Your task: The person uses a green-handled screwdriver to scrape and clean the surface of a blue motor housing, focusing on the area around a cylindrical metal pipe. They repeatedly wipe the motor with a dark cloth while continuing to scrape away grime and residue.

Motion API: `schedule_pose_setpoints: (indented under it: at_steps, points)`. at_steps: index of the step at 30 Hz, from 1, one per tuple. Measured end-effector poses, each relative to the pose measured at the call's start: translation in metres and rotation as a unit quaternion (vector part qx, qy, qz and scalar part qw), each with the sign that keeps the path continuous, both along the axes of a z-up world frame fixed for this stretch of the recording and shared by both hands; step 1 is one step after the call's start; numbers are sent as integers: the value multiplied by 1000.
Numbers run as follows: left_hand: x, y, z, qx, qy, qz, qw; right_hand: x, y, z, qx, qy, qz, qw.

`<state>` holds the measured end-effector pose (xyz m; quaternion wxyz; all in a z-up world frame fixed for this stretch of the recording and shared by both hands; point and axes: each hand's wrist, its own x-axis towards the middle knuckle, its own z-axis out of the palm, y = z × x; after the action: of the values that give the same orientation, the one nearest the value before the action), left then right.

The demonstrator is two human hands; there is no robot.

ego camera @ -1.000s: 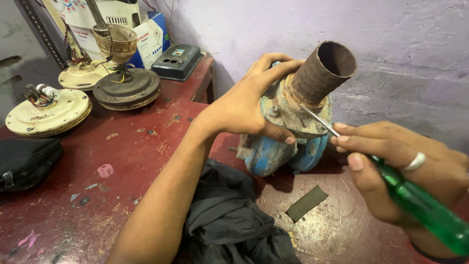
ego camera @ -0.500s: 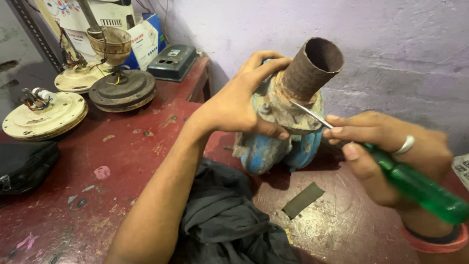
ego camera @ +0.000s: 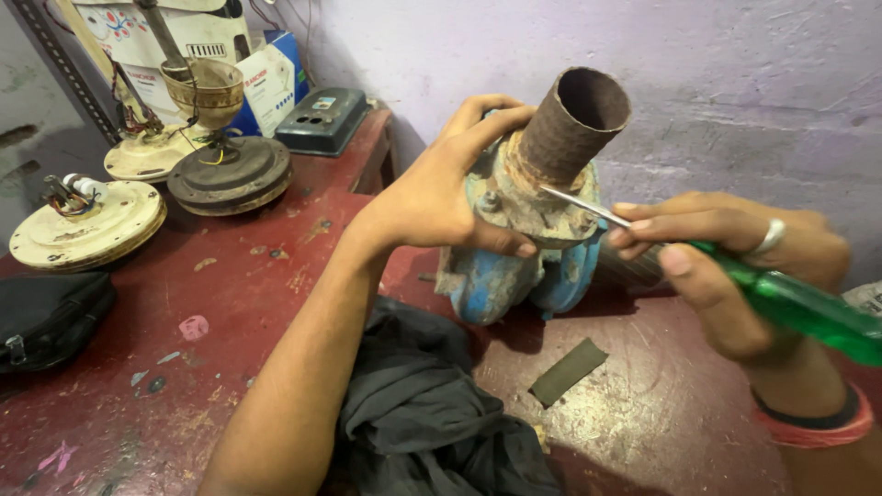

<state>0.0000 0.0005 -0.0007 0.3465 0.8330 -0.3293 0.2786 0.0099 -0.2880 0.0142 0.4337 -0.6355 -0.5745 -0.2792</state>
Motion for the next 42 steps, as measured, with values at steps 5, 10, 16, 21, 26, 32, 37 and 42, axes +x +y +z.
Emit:
schedule_pose_setpoints:
  at_steps: [5, 10, 16, 21, 26, 32, 37, 42]
  points:
    - [1, -1, -1, -4, 2, -5, 1000, -4, -4, 7, -25, 13, -32, 999]
    - [1, 0, -1, -2, 4, -4, 1000, 1, -4, 3, -12, -13, -9, 1000]
    - [1, 0, -2, -6, 4, -6, 1000, 0, -9, 2, -26, -11, -19, 999]
    - [2, -1, -1, 1, -1, -2, 1000, 11, -13, 2, -46, -37, -39, 997]
    - [-1, 2, 0, -3, 7, -6, 1000, 19, -25, -5, -16, 51, -37, 998]
    - [1, 0, -1, -1, -3, -6, 1000, 7, -18, -8, -58, -113, -83, 988]
    - [1, -1, 0, -6, 2, -3, 1000, 2, -5, 4, -71, -105, -162, 979]
    - [-1, -2, 2, -8, 10, 2, 1000, 3, -4, 5, -86, -109, -140, 980]
